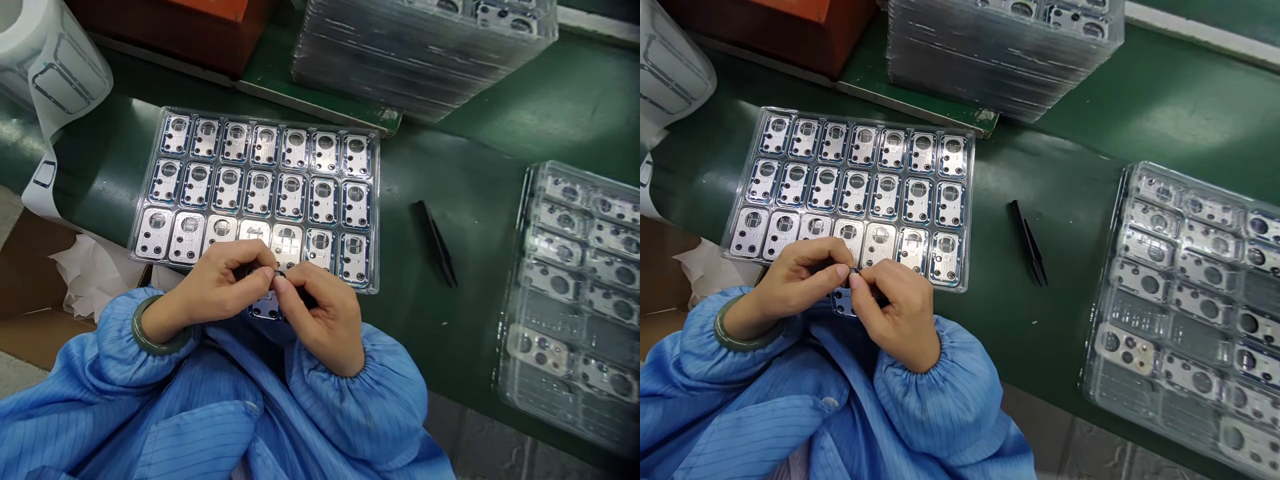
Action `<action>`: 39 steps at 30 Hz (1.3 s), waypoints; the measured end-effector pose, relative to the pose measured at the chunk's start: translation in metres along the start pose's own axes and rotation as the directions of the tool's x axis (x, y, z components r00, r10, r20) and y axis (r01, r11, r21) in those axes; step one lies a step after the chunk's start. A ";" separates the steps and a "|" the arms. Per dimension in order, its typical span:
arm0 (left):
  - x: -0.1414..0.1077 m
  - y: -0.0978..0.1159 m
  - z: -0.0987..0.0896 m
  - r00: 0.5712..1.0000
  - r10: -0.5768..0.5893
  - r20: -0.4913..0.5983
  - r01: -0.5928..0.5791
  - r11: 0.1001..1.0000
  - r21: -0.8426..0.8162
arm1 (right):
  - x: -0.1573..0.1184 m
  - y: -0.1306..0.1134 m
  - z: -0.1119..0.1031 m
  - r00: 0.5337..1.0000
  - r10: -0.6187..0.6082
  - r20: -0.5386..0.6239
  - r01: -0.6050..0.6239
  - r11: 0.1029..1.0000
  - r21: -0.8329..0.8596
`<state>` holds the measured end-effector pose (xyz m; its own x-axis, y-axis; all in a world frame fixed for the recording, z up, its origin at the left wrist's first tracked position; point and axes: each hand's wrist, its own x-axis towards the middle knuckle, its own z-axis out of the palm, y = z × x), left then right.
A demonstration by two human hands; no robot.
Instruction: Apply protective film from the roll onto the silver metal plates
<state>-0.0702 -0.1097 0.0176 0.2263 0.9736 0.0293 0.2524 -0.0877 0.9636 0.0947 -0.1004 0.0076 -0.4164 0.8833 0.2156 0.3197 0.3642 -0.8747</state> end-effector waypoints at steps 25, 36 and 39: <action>-0.005 -0.006 0.005 0.958 -0.114 -0.263 0.047 0.968 -0.248 | -0.001 0.001 0.001 0.996 0.029 -0.082 -0.022 0.996 0.086; -0.004 -0.009 0.014 0.873 -0.034 -0.486 -0.064 0.981 -0.184 | -0.004 0.004 0.002 1.000 0.002 -0.024 -0.003 0.999 -0.037; -0.004 -0.011 0.015 0.849 -0.035 -0.527 -0.062 0.984 -0.166 | -0.004 0.003 0.002 0.999 0.014 -0.050 -0.015 1.000 -0.026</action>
<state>-0.0599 -0.1154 0.0030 -0.3121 0.9410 0.1310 0.0787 -0.1118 0.9906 0.0952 -0.1033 0.0029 -0.3692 0.9017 0.2248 0.3483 0.3585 -0.8661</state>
